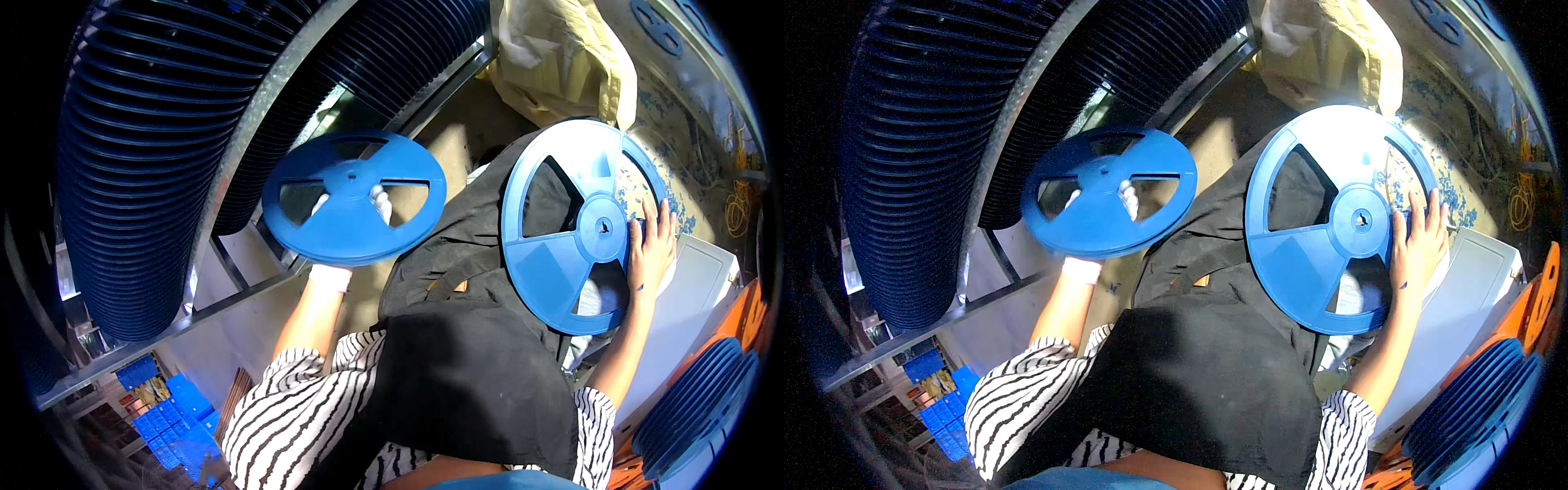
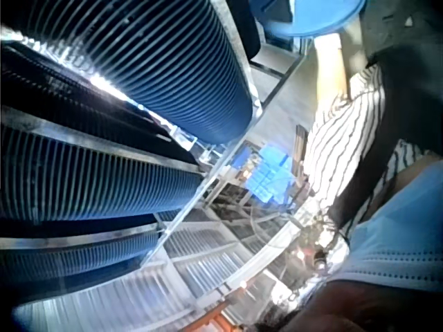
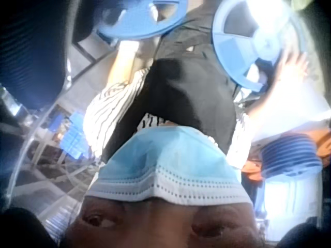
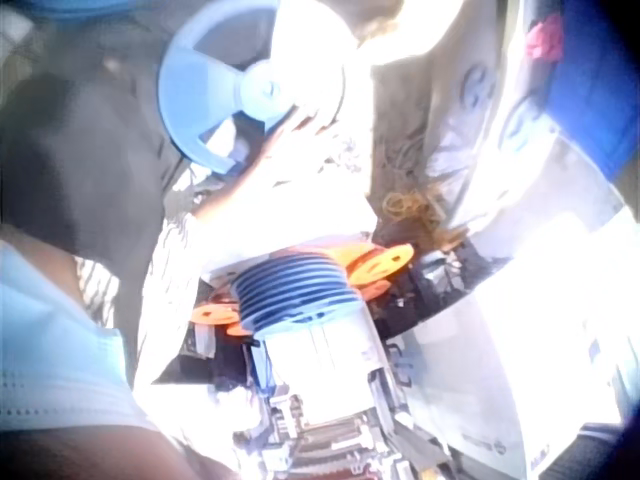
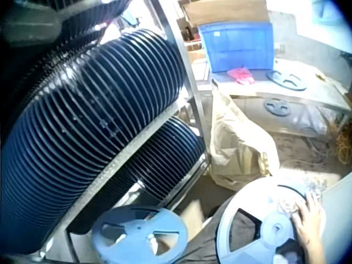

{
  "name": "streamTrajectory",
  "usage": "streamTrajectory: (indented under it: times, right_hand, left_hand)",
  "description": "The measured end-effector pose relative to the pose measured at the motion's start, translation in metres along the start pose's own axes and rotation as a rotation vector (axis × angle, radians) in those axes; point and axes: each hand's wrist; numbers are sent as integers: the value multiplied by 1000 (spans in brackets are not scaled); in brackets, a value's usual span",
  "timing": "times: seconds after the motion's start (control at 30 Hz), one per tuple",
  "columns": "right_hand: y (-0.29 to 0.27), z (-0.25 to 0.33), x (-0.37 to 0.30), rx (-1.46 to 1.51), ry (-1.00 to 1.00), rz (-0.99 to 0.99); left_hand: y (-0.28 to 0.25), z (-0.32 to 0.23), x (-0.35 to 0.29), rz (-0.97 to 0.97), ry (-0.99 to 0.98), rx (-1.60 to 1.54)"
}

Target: The person sits on the floor and repeatedly picks up blue plastic spools from a nearby pile, then places them onto a metal rack holding black corrugated pipes. The person handles the spools one at a time, stacking them on the rack throughout the clip.

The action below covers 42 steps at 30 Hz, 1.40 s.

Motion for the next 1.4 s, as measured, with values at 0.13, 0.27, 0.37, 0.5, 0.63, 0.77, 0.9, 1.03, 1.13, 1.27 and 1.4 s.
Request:
streamTrajectory:
  times: [0.13, 0.27, 0.37, 0.5, 0.63, 0.77, 0.9, 1.03, 1.13, 1.27, 1.4]
  right_hand:
    - [-2, 3, 3, 46, -22, -10]
    - [-4, 2, 3, 44, -21, 2]
    - [-2, -1, 0, 30, -6, 10]
    - [-6, 4, 4, 27, -39, 19]
    - [-10, 6, 4, 1, -28, 21]
    - [-10, 10, 10, 43, -47, 22]
    - [-10, 10, 10, 33, -44, 21]
    - [-10, 8, 6, 2, -23, 33]
    - [-9, 11, 9, 44, -46, 20]
    - [-7, 10, 9, 47, -40, 12]
    - [-6, 11, 10, 61, -38, -2]
  left_hand:
    - [-16, -35, 56, -108, 82, 82]
    - [-23, -61, 94, -496, 275, 188]
    - [-15, -75, 112, -522, 395, 277]
    - [3, -93, 120, -457, 419, 347]
    - [12, -97, 147, -426, 485, 340]
    - [10, -133, 185, -192, 575, 521]
    - [15, -141, 220, -530, 507, 482]
    - [16, -136, 230, -487, 541, 474]
    - [-17, -154, 239, -411, 538, 490]
    - [12, -136, 229, -609, 521, 513]
    - [18, -128, 225, -555, 520, 494]
Point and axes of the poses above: each hand's wrist, its own x-axis towards the middle knuckle, its own y-axis out of the palm, z = x × y, and after that the axes turned 9 degrees about -z, right-handed
